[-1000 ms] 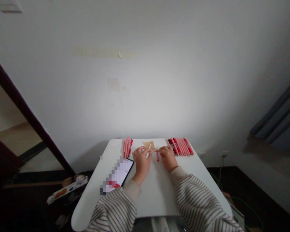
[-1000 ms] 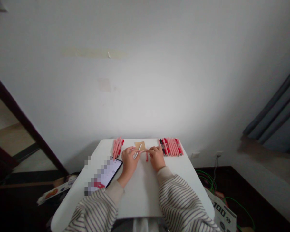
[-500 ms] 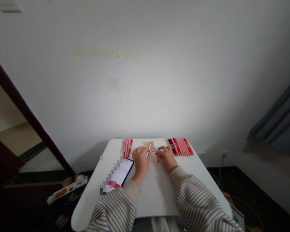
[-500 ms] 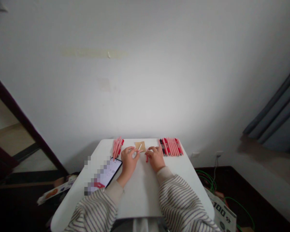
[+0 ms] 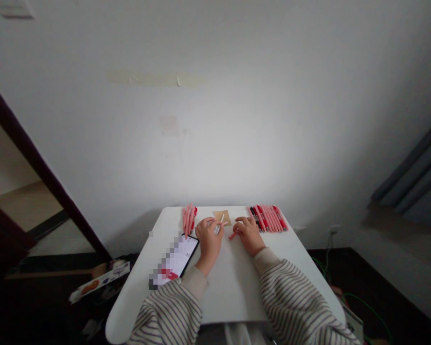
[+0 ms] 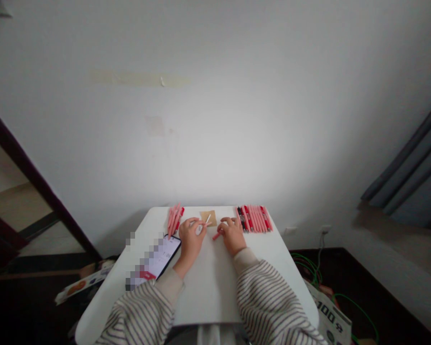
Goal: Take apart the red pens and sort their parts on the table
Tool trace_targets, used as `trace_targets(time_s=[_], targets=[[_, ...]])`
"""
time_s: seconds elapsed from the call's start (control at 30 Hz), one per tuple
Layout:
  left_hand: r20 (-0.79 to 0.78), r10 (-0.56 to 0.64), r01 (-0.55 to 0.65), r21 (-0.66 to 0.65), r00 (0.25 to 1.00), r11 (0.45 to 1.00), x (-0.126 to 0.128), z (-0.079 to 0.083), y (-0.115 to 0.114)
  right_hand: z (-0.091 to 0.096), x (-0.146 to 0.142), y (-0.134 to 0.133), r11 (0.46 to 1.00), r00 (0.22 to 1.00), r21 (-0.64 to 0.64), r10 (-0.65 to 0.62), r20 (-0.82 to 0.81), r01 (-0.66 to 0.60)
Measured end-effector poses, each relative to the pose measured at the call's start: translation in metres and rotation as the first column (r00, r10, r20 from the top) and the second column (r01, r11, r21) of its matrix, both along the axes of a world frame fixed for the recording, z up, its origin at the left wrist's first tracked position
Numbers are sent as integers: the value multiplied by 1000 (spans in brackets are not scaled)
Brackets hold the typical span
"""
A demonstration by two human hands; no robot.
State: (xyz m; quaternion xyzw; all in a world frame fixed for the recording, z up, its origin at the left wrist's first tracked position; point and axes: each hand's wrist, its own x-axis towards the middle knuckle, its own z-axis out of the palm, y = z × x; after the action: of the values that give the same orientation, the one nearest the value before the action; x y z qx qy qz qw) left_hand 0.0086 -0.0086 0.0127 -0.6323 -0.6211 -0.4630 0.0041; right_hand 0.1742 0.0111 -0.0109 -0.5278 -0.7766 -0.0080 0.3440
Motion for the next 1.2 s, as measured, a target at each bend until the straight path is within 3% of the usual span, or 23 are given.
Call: trace_targets(time_s=[0.37,0.83,1.2], targets=[[-2,2,-2,13,1000,1000,-1,-1,1,-6,5,7,1000,1000,8,2,-22,-2],[5,-2,2,1,1000,1000,-1,1,-1,-1,11,11,986,968,156,-27,-248,68],[-21,-33,33,-8,999,999,-1,-4,1,3,9,8,993,968,109,-19,-249,48]])
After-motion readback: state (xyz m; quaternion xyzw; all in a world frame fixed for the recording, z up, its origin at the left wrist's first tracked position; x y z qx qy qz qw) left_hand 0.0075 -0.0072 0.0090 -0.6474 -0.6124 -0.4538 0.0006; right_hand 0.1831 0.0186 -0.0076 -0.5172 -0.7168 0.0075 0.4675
